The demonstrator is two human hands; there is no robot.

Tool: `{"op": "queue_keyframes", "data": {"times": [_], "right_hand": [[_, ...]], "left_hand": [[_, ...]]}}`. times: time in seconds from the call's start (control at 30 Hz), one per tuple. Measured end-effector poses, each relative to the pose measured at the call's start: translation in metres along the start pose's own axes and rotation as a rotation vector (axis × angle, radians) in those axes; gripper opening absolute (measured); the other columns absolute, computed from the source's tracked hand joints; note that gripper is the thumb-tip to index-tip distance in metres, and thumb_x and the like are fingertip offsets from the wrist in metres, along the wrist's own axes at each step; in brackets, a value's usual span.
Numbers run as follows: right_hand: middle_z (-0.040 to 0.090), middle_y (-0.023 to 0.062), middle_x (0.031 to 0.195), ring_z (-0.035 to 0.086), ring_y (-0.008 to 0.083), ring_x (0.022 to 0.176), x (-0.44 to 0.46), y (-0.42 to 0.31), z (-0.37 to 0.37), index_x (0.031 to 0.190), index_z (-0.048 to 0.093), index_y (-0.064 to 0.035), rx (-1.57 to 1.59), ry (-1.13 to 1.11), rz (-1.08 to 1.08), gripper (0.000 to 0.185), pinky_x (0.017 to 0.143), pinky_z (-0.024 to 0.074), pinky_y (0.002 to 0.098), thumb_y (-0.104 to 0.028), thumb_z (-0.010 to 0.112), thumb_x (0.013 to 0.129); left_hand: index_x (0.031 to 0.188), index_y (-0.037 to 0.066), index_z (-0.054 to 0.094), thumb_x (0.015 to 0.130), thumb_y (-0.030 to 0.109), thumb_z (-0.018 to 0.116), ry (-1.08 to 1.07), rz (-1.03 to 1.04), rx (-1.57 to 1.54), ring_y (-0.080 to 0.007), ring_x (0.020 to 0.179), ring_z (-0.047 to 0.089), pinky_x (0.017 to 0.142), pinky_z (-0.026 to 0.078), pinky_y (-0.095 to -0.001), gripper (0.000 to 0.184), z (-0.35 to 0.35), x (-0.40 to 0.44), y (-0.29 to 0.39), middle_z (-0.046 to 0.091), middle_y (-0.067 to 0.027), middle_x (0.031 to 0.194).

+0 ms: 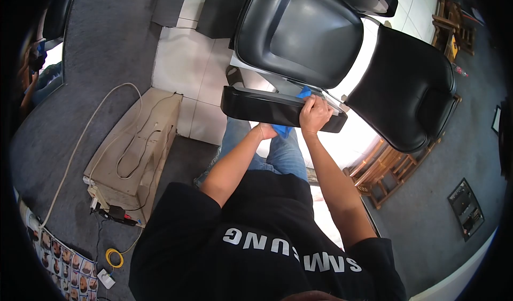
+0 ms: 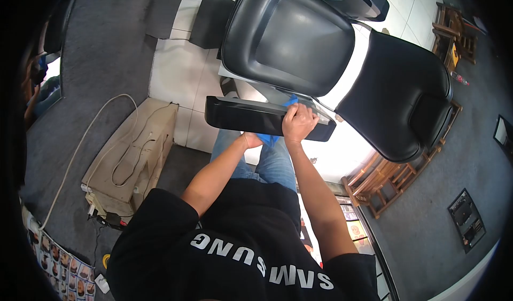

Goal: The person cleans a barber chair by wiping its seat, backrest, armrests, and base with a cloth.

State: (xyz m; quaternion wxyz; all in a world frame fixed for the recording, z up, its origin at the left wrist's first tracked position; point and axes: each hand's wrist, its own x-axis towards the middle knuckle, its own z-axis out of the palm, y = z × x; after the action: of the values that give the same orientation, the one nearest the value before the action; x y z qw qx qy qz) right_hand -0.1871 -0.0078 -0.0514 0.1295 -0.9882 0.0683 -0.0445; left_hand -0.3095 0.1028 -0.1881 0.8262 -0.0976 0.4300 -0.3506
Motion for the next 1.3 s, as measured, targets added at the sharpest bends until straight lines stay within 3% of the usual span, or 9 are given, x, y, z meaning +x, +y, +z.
{"op": "queue_keyframes", "data": {"times": [0.5, 0.57, 0.63, 0.7, 0.8, 0.9, 1.0, 1.13, 1.3], "right_hand": [[0.066, 0.003, 0.071, 0.06, 0.0248, 0.071, -0.001, 0.006, 0.0, 0.068, 0.066, -0.0088, 0.01, -0.024, -0.029, 0.028, 0.08, 0.0391, 0.04, -0.015, 0.057, 0.094], [0.067, 0.0024, 0.071, 0.061, 0.0247, 0.072, -0.002, 0.007, 0.001, 0.069, 0.067, -0.0093, 0.01, -0.025, -0.028, 0.029, 0.08, 0.0392, 0.0399, -0.015, 0.057, 0.095], [0.067, 0.0017, 0.071, 0.061, 0.0245, 0.072, -0.003, 0.007, 0.0, 0.069, 0.068, -0.0098, 0.012, -0.029, -0.025, 0.029, 0.08, 0.0392, 0.0398, -0.015, 0.057, 0.095], [0.068, 0.001, 0.071, 0.061, 0.0242, 0.072, -0.001, 0.004, -0.003, 0.069, 0.069, -0.0104, 0.018, -0.038, -0.024, 0.029, 0.08, 0.0394, 0.0396, -0.015, 0.057, 0.095], [0.068, 0.0004, 0.071, 0.061, 0.0238, 0.072, -0.001, 0.003, -0.003, 0.07, 0.071, -0.0109, 0.033, -0.041, -0.003, 0.03, 0.081, 0.0397, 0.0396, -0.016, 0.057, 0.096], [0.068, 0.0, 0.071, 0.062, 0.0234, 0.073, -0.002, 0.006, -0.001, 0.071, 0.071, -0.0115, 0.017, -0.043, -0.011, 0.031, 0.082, 0.04, 0.0395, -0.016, 0.056, 0.097], [0.067, 0.0, 0.07, 0.062, 0.0231, 0.073, -0.001, 0.005, -0.001, 0.071, 0.071, -0.012, 0.014, -0.044, -0.011, 0.031, 0.083, 0.0401, 0.0396, -0.016, 0.055, 0.098], [0.066, 0.0012, 0.07, 0.061, 0.0239, 0.074, -0.001, 0.003, -0.003, 0.072, 0.071, -0.0119, 0.014, -0.048, -0.003, 0.031, 0.083, 0.04, 0.04, -0.016, 0.054, 0.098], [0.067, 0.0019, 0.071, 0.061, 0.0246, 0.074, -0.001, 0.003, -0.002, 0.071, 0.07, -0.0118, 0.013, -0.053, 0.0, 0.031, 0.084, 0.0398, 0.0406, -0.016, 0.054, 0.097]], "left_hand": [[0.127, 0.009, 0.065, 0.103, 0.043, 0.051, 0.075, -0.024, -0.056, -0.023, 0.117, 0.063, 0.107, 0.048, -0.0417, 0.043, -0.002, 0.02, 0.019, 0.068, -0.0071, 0.129], [0.125, 0.009, 0.065, 0.104, 0.042, 0.05, 0.018, 0.597, 0.58, -0.0225, 0.115, 0.063, 0.106, 0.049, -0.0406, 0.042, -0.032, 0.02, 0.032, 0.069, -0.0068, 0.127], [0.127, 0.009, 0.065, 0.105, 0.044, 0.05, 0.186, 0.89, 1.149, -0.0226, 0.114, 0.064, 0.104, 0.05, -0.039, 0.044, -0.065, 0.022, 0.063, 0.069, -0.007, 0.124], [0.125, 0.008, 0.064, 0.106, 0.044, 0.048, 0.171, 0.952, 1.257, -0.0228, 0.111, 0.065, 0.102, 0.051, -0.0391, 0.045, -0.053, -0.001, 0.101, 0.069, -0.0071, 0.122], [0.123, 0.006, 0.064, 0.107, 0.044, 0.045, 0.001, 0.829, 0.981, -0.0232, 0.107, 0.066, 0.1, 0.052, -0.0392, 0.046, -0.001, -0.035, 0.15, 0.069, -0.0072, 0.119], [0.122, 0.004, 0.064, 0.107, 0.045, 0.042, -0.225, 0.382, 0.116, -0.0234, 0.104, 0.067, 0.097, 0.053, -0.0397, 0.048, -0.008, -0.034, 0.202, 0.069, -0.0073, 0.116], [0.127, 0.002, 0.062, 0.107, 0.047, 0.039, 0.482, 0.909, 0.337, -0.0212, 0.101, 0.064, 0.095, 0.052, -0.0367, 0.055, 0.034, -0.062, 0.224, 0.067, -0.0073, 0.115], [0.122, -0.001, 0.063, 0.107, 0.043, 0.035, 0.733, 1.032, 0.921, -0.0235, 0.112, 0.06, 0.099, 0.045, -0.0393, 0.054, 0.049, -0.052, 0.23, 0.067, -0.0117, 0.122], [0.135, -0.004, 0.055, 0.105, 0.042, 0.047, 0.423, 1.298, 1.385, -0.0293, 0.121, 0.059, 0.108, 0.045, -0.0417, 0.056, 0.007, -0.016, 0.172, 0.061, -0.0204, 0.133]]}}
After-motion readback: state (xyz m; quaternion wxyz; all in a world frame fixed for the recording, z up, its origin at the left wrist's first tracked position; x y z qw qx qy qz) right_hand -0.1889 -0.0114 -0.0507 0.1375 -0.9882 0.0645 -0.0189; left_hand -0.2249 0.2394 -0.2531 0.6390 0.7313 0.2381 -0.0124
